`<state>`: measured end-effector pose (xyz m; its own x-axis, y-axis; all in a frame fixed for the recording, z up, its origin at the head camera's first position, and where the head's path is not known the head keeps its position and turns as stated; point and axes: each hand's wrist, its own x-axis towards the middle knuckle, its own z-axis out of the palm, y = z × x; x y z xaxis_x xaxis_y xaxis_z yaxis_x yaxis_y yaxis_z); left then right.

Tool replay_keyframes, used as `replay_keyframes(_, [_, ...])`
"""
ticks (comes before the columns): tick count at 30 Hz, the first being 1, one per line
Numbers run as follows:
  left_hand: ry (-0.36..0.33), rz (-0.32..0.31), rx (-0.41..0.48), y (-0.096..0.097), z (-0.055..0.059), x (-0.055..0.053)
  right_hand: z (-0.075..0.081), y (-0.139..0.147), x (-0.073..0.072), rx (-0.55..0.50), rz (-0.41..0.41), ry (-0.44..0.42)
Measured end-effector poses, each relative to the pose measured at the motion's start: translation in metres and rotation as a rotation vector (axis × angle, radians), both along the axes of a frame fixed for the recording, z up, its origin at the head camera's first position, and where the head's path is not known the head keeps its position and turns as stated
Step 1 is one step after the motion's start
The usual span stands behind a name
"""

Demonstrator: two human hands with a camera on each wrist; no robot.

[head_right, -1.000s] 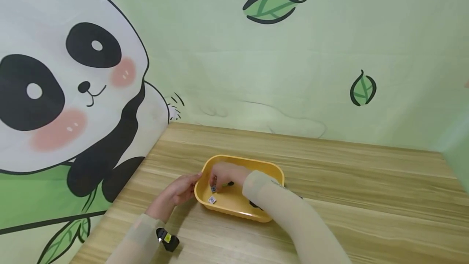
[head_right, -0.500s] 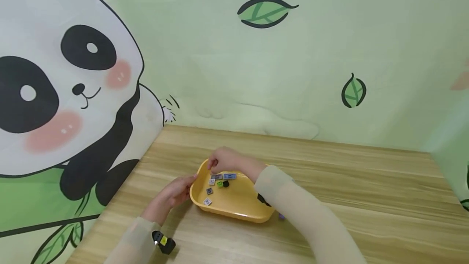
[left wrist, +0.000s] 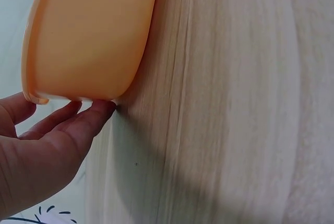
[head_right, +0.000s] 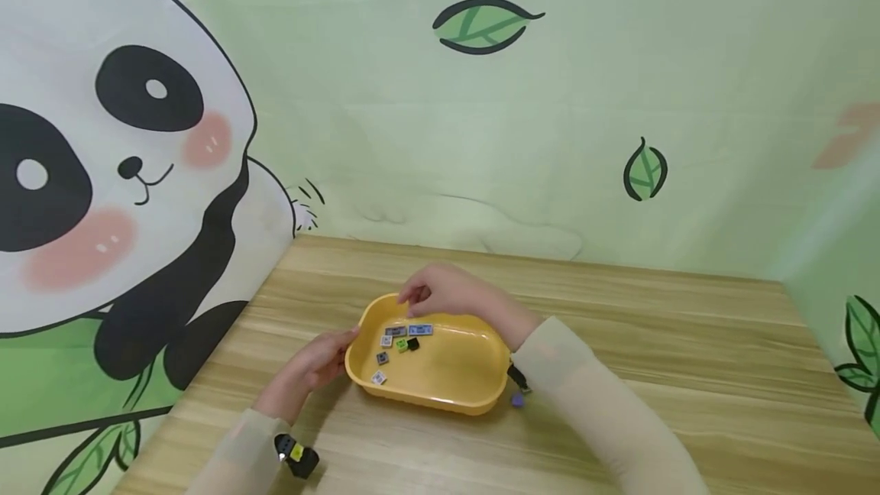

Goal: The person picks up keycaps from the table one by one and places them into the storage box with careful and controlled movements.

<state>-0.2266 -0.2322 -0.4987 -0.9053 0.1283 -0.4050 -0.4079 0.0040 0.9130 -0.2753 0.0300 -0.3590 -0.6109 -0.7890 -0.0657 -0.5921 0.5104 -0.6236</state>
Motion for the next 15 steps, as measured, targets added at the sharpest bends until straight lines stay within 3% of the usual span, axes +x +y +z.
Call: replay_keyframes(15, [-0.001,0.009,-0.028,0.003,0.003,0.0,0.016,0.044,0.026,-0.089,-0.087,-0.005])
